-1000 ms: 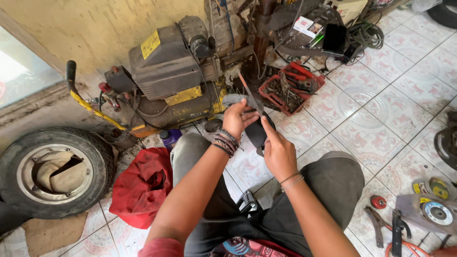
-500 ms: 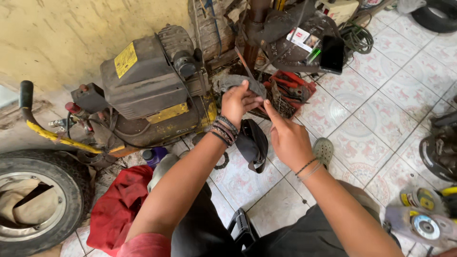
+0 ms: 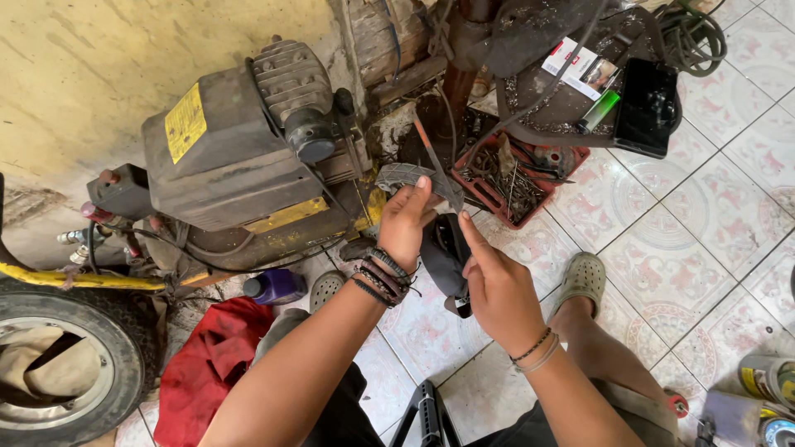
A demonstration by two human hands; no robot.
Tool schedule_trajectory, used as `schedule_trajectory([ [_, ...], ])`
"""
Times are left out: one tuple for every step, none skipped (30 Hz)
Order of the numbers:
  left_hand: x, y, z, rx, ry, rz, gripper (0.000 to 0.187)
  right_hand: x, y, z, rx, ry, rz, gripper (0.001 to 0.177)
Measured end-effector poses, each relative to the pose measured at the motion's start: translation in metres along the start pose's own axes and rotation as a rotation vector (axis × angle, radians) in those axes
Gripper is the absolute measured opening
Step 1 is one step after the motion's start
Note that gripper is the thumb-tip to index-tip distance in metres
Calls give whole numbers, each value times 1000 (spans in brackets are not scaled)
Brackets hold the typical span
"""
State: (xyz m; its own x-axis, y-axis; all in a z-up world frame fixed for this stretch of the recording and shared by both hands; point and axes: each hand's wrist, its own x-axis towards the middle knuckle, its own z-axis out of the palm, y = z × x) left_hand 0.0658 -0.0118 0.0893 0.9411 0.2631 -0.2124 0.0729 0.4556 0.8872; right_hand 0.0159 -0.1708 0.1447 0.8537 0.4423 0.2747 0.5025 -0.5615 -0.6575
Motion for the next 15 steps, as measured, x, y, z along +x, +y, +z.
schedule_trajectory([
  [2,0,0,0,3,-1,41,2,1,1,2,-3,0,60],
  [2,1,-1,-73,-10,-22,39,2,0,3,7,-10,5,60],
  [2,1,-2,-147,-23,-43,37,3,-1,4,12,-16,11,59],
  [3,1,-3,-144,-21,-42,37,3,-2,4,15,-16,10,59],
  [4,2,-4,-169,-20,-45,37,3,-3,4,19,-28,25,59],
  [4,1,-5,-195,-19,-52,36,2,-5,3,21,-43,42,59],
  [2,5,-3,-195,-16,-54,36,0,-5,4,22,-46,44,59],
  [1,10,1,-218,28,-58,35,-2,-5,4,33,-40,50,58],
  [0,15,4,-241,73,-62,34,-4,-6,4,43,-34,57,57],
  [1,13,4,-242,73,-62,34,-4,-5,5,42,-35,57,57],
  [2,12,3,-216,52,-42,36,-5,-4,5,38,-36,52,57],
  [3,10,3,-187,29,-24,38,-7,-4,5,34,-35,50,57],
  [3,1,3,-187,29,-27,38,-6,-3,4,33,-35,53,57],
  [5,-8,3,-193,32,-33,37,-5,-3,3,37,-23,50,58],
  [7,-16,4,-198,35,-40,37,-4,-2,2,40,-11,48,58],
])
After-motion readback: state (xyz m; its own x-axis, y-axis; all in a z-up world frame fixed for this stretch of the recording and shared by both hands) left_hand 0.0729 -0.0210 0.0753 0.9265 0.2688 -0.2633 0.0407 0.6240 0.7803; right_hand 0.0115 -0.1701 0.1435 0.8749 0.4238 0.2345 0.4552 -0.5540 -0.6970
